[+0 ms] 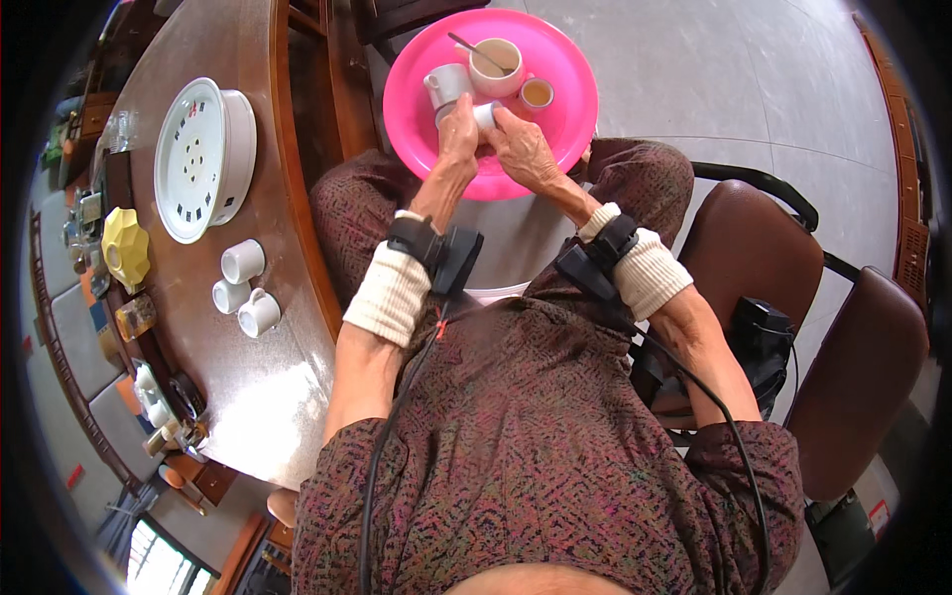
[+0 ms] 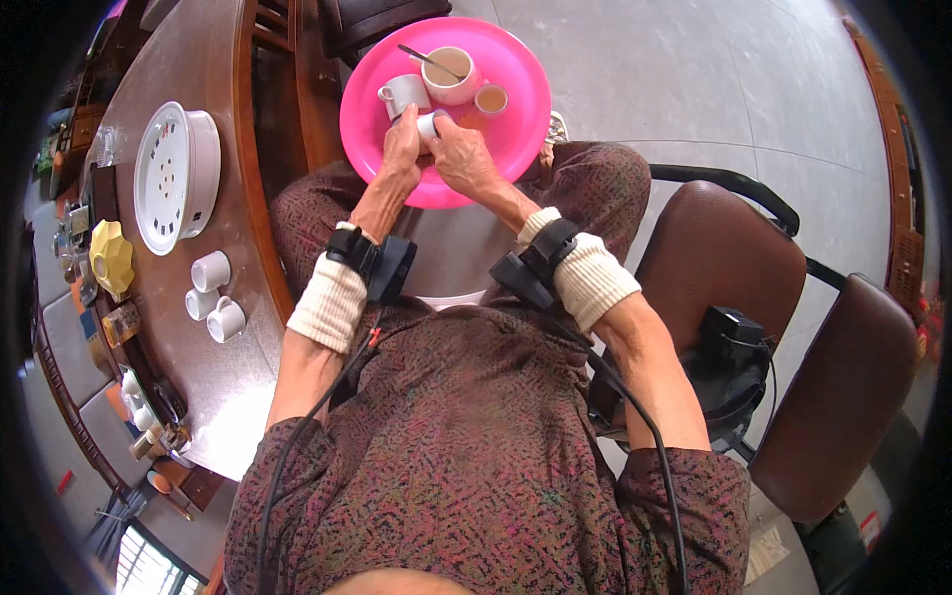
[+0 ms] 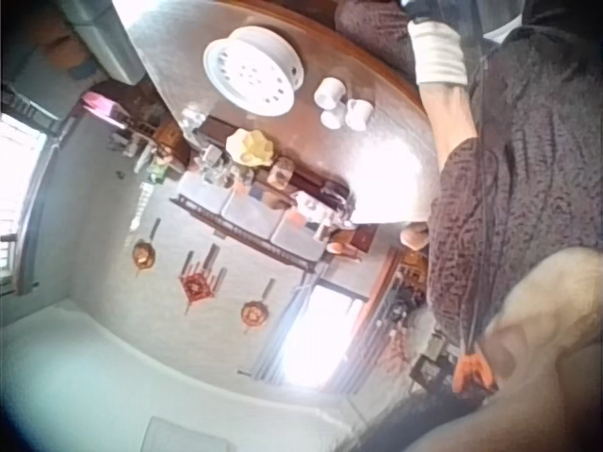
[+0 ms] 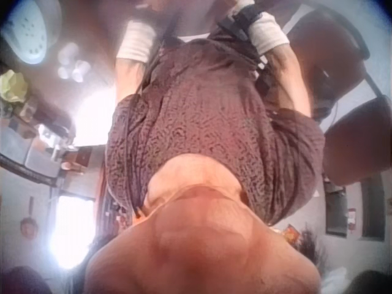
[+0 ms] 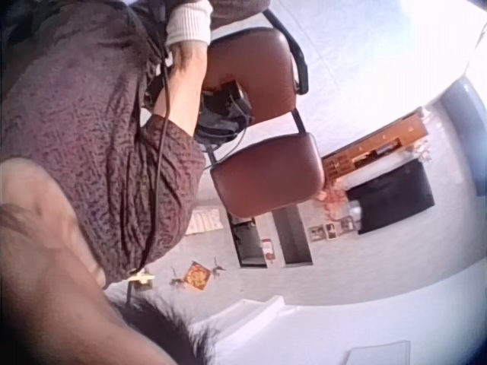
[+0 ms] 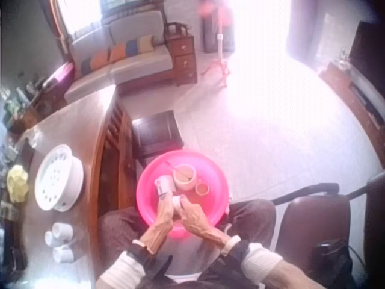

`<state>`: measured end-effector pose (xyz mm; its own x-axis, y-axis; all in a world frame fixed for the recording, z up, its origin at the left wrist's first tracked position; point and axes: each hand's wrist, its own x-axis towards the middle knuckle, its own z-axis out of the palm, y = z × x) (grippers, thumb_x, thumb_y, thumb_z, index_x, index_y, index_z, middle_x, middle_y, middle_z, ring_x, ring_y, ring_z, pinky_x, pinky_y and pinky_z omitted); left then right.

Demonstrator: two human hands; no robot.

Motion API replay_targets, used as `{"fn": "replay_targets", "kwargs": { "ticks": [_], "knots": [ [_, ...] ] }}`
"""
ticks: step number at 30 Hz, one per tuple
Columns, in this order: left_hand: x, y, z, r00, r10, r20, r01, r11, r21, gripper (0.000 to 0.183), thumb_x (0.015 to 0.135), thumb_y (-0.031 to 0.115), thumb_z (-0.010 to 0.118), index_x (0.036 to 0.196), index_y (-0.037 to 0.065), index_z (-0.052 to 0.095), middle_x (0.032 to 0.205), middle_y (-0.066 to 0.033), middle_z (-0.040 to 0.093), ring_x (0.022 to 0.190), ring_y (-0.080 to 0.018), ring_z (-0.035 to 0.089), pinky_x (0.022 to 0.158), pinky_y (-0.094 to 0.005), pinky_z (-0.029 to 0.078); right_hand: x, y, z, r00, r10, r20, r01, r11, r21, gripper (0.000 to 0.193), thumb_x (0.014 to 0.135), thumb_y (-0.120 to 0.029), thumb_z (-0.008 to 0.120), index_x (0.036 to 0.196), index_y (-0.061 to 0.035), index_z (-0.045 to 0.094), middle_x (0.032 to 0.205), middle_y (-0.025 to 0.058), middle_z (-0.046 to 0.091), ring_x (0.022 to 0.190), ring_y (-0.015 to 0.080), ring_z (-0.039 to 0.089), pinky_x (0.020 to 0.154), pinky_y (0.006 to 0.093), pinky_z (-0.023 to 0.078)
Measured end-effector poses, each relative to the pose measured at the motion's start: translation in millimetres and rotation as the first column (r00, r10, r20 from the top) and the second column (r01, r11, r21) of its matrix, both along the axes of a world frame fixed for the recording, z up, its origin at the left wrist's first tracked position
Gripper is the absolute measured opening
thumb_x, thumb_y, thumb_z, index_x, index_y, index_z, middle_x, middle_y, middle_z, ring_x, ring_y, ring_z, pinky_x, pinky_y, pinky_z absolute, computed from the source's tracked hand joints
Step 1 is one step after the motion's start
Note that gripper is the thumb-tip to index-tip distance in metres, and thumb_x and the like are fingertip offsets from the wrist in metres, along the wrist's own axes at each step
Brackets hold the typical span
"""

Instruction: The person is cleaning small white teacups using a cloth over a pink basin.

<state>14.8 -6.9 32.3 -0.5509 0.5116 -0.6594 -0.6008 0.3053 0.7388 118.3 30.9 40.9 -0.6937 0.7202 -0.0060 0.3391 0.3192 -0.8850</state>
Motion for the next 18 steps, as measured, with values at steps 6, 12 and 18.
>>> {"fn": "replay_targets", "kwargs": {
  "ticks": [6,12,18],
  "knots": [
    [23.2,-5.6,14.5,0.291,-0.063,-0.955,0.285,0.958,0.023,0.04,0.092,0.038,0.043,0.093,0.0,0.054,0.08,-0.0153,0.059,0.076,-0.0227,0.059,0.067,-0.0376,0.046,-13.5,13.5,14.4,0.933,-0.327,-0.148,0.218,0.844,-0.49,0.023,0.083,-0.018,0.053,0.082,0.0037,0.061,0.073,0.0164,0.061,0.069,0.0227,0.058,0.059,0.0354,0.044],
    [-5.7,0.5,24.0,0.983,-0.111,-0.146,0.115,0.993,0.025,0.046,0.09,0.041,0.041,0.097,-0.003,0.056,0.072,-0.0085,0.06,0.064,-0.0209,0.061,0.058,-0.0317,0.048,2.4,0.9,33.9,0.995,0.084,-0.052,-0.048,0.872,0.488,0.017,0.084,-0.013,0.047,0.083,-0.0048,0.061,0.075,0.0168,0.055,0.072,0.0353,0.055,0.079,0.0406,0.042],
    [12.0,3.0,54.7,0.69,-0.194,-0.697,0.231,0.972,-0.043,0.042,0.089,0.039,0.045,0.096,-0.002,0.054,0.077,-0.0128,0.06,0.069,-0.022,0.059,0.063,-0.0354,0.048,-13.1,16.3,49.3,0.936,-0.322,-0.144,0.224,0.858,-0.463,0.024,0.084,-0.018,0.048,0.079,0.0014,0.061,0.072,0.0186,0.061,0.072,0.0361,0.059,0.068,0.0402,0.046]
  ]
}}
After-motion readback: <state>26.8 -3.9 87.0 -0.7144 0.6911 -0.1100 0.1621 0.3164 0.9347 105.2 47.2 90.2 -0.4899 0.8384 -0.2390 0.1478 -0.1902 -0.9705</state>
